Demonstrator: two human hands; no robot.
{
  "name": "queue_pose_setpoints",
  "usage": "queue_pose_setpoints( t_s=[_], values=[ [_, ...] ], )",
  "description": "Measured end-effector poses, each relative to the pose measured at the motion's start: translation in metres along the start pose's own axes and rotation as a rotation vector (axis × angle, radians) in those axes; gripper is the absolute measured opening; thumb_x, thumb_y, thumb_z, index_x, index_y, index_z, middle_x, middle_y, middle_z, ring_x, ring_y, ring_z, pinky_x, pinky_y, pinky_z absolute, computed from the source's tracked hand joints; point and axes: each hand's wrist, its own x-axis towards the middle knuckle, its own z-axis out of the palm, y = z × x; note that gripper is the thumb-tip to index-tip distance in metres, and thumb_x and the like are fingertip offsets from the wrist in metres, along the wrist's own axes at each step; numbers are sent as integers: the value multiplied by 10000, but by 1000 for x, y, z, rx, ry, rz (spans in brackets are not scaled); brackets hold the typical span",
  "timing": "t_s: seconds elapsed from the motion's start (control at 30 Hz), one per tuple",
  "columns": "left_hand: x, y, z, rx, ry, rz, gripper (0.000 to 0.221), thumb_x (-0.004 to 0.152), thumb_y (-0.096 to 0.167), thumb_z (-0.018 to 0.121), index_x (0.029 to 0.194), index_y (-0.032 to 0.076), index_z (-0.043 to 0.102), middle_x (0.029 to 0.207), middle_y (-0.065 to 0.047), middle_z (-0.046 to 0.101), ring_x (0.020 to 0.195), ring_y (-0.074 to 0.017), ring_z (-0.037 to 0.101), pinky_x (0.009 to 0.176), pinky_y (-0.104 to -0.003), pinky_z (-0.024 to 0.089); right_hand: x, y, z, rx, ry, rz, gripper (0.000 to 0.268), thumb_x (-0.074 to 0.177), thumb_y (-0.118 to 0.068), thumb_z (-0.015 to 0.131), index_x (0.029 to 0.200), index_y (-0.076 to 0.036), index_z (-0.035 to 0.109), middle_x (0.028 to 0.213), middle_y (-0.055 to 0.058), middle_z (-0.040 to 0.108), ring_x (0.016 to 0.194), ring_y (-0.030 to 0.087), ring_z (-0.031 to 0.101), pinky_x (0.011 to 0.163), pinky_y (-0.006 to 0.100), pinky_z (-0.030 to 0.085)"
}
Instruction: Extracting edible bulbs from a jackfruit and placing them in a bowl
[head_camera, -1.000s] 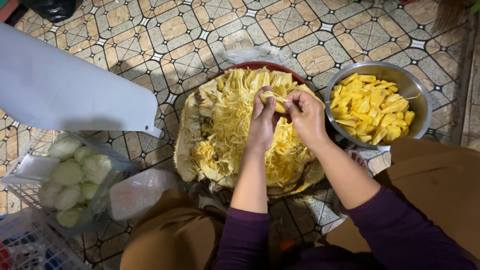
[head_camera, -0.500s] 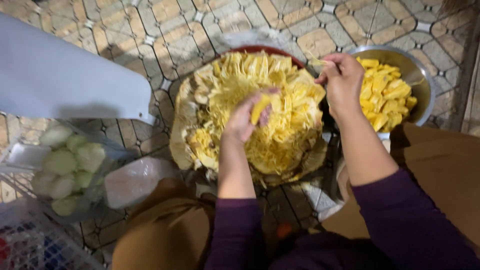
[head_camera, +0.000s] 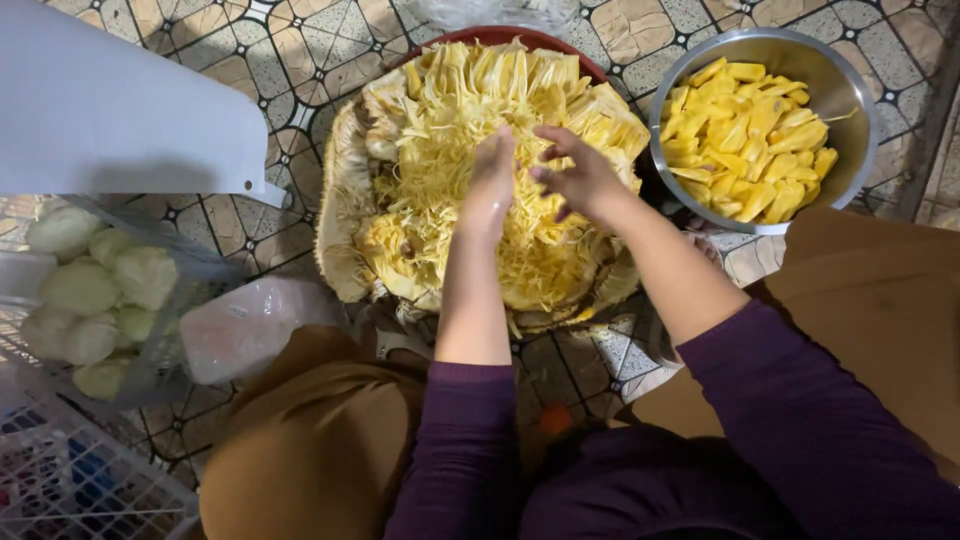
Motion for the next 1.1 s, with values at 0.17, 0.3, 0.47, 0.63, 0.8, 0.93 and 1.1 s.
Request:
queue_pose_setpoints(
  t_s=[0.17, 0.3, 0.47, 0.63, 0.8, 0.93, 1.1],
  values=[
    [-19, 4, 17, 35, -242, -19, 762, 977, 751, 307, 1302, 166, 670, 1160, -217, 711, 1015, -372, 711, 759, -471, 613, 6, 13, 6, 65, 34, 29, 457, 992, -75, 673, 1409, -183, 521, 1134, 201, 563, 748, 327, 710, 534, 419, 652],
    [-43, 11, 34, 350, -177, 102, 465, 973, 574, 505, 1240, 243, 694, 1235, -109, 723, 1232, -337, 649, 1059, -498, 506, 5, 7, -49, 5, 267, 154, 336, 989, -27, 500, 1242, -208, 627, 874, 57, 493, 606, 184, 598, 434, 179, 473],
    [-45, -60, 51, 1005, -310, 81, 388, 923, 324, 606, 1305, 259, 591, 1345, -128, 623, 1255, -393, 624, 1004, -566, 539, 9, 80, -131, -927, 703, -48, 647, 819, -78, 810, 1425, -74, 584, 1288, 264, 586, 1169, 467, 585, 985, 535, 468],
    [-35, -99, 49, 1143, -297, 117, 320, 952, 172, 535, 1252, 216, 637, 1354, -107, 598, 1217, -383, 633, 955, -550, 564, 16, 114, -100, -1194, 371, 42, 295, 915, -281, 744, 1183, -159, 721, 1105, 128, 701, 1048, 393, 692, 883, 543, 533],
    [-22, -122, 32, 1154, -208, 239, 294, 951, 160, 564, 1222, 219, 663, 1244, -53, 634, 1181, -313, 648, 928, -506, 586, 14, 145, -44, -1241, -232, 61, 393, 972, -360, 607, 1363, -365, 649, 1219, 3, 724, 1150, 277, 698, 1000, 471, 536],
    [-37, -117, 17, 1066, -120, 359, 258, 963, 246, 612, 1217, 242, 656, 1144, -39, 644, 1155, -273, 654, 921, -468, 597, 6, 158, -51, -1192, -339, -123, 525, 920, -246, 718, 1419, -341, 588, 1194, 83, 691, 1173, 341, 665, 1001, 470, 537],
    [-82, -33, 11, 1004, -318, 197, 454, 901, 412, 489, 1274, 223, 666, 1292, -98, 673, 1214, -392, 633, 1025, -553, 521, 4, 146, -52, -1617, -398, -357, 359, 987, -353, 634, 1309, -247, 513, 1259, 40, 608, 1173, 288, 631, 976, 454, 544]
  ],
)
